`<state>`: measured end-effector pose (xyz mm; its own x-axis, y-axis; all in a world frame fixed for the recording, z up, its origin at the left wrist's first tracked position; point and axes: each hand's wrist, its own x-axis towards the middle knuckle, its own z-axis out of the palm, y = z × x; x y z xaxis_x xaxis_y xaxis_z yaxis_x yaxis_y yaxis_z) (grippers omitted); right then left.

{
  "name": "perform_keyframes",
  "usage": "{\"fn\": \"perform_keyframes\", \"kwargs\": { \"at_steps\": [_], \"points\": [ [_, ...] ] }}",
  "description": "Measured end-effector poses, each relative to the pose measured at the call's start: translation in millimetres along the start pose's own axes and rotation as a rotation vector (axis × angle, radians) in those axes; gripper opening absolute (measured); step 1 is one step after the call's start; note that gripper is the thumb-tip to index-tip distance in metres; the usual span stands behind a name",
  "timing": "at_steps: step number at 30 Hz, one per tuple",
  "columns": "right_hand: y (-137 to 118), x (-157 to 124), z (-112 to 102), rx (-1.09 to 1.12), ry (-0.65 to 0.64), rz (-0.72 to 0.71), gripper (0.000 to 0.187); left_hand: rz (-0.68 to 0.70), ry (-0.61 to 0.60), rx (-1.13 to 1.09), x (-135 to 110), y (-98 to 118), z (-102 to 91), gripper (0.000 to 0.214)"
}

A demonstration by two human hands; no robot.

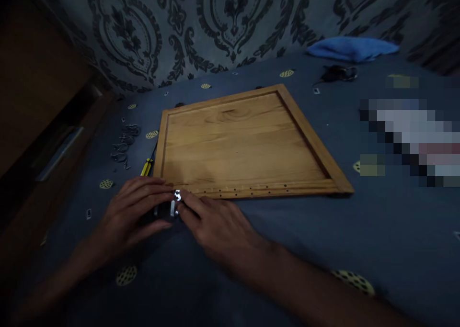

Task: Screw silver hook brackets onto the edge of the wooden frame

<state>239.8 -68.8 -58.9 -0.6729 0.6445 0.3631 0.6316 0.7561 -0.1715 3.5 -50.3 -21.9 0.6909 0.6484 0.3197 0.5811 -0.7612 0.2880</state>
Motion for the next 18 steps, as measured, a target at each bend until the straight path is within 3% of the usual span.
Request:
{"fn": "perform_keyframes", "kwargs": {
  "at_steps": [18],
  "points": [
    [1.3, -1.1, 0.0, -0.028, 0.012, -0.030, 0.044, 0.124, 0.064, 0.136, 0.1, -0.5, 7.1, 0.029]
  ]
}}
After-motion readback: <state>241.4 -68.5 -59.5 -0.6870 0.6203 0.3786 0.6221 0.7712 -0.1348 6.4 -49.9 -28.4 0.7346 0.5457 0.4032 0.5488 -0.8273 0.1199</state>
